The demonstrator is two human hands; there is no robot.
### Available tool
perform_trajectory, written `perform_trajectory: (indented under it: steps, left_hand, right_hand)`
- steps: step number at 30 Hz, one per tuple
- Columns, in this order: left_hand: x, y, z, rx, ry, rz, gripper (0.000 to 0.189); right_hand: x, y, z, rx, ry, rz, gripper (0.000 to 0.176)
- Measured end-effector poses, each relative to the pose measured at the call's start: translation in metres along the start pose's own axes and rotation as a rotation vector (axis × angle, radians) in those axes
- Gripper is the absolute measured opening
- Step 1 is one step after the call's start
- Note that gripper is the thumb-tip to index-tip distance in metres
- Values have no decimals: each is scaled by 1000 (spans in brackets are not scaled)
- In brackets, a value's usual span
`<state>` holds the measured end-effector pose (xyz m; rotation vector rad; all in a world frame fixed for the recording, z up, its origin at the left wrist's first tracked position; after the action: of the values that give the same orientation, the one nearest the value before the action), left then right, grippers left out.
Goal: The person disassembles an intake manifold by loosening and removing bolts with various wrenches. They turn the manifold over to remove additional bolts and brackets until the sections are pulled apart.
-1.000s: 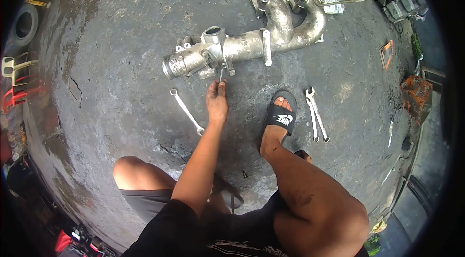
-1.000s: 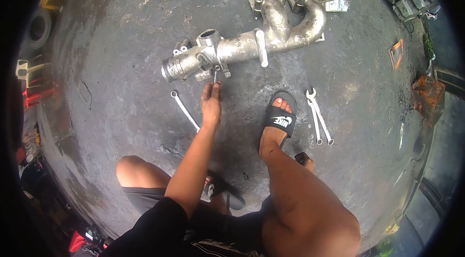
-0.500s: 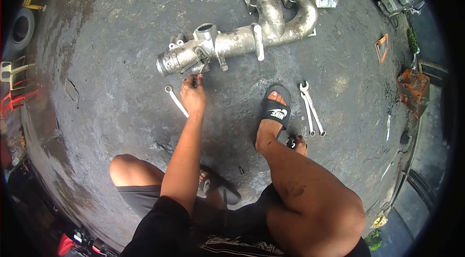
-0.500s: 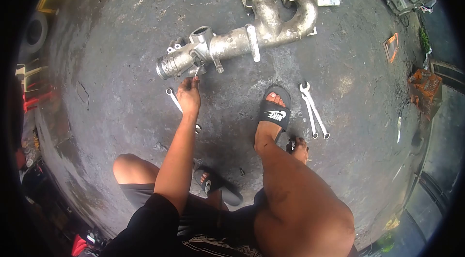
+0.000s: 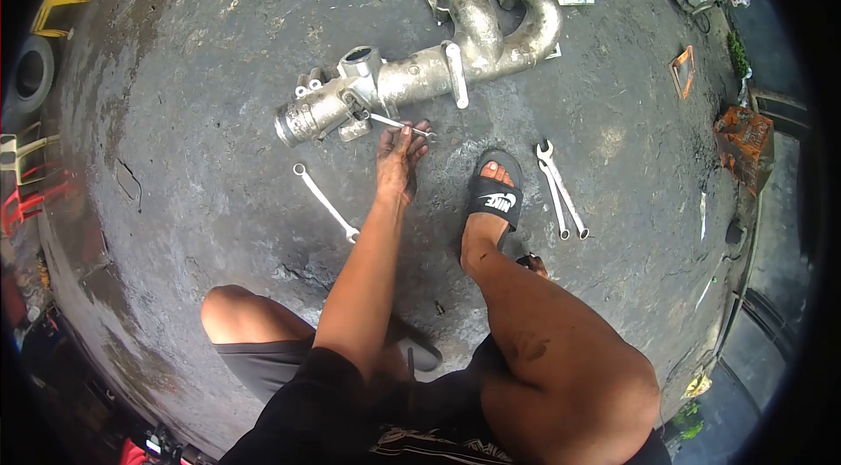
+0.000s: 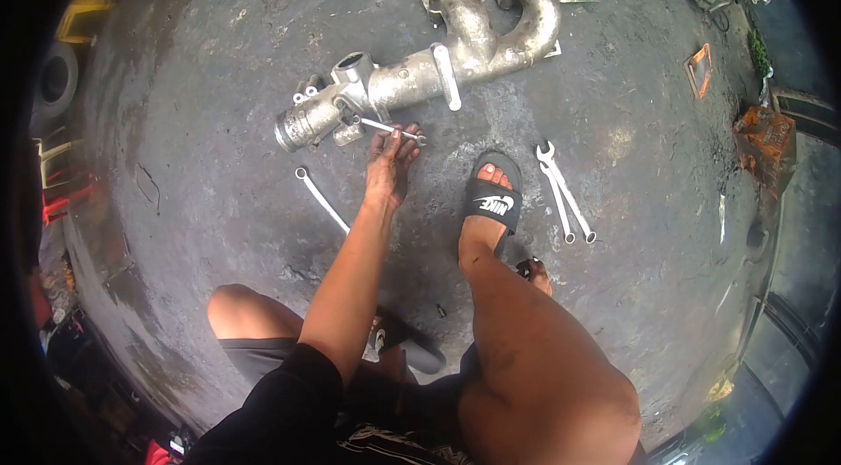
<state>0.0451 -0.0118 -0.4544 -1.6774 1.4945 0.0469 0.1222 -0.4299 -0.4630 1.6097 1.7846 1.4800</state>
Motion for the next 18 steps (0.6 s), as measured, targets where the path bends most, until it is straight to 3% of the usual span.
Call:
perform_trajectory:
  steps: [3,10,12,14,16,18]
  left_hand:
    - [-6,14,-2,29,6,214,21]
    - [-6,-18,-12,94,56,186,17]
    - [3,-24,-22,252,-22,380,11]
    - [-6,-22,-44,267,-33,425,6]
    - [-30,4,-55,136,-138,546,6]
    - [-65,28,-64,28,-230,545,4]
  right_hand:
    - [1,-1,-2,-14,6,-10,8]
    - [11,6,-5,-178,102,-47,9]
    - [54,38,8,-210,-81,83,13]
    - [87,63,35,-321,121,42,18]
    - [151,90,72,-208,183,154,25]
    - [208,88,108,-241,404,91,20]
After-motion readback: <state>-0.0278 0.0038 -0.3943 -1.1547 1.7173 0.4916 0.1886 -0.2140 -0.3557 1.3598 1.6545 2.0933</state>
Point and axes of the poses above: each hand's wrist, its own z-axis towards the middle knuckle, its own y-axis out of the back of the hand, x = y × z, the point moved 7 cm from there along z, towards the middle knuckle, and after that the axes turned 1 degree about -y, right-handed, at the moved point
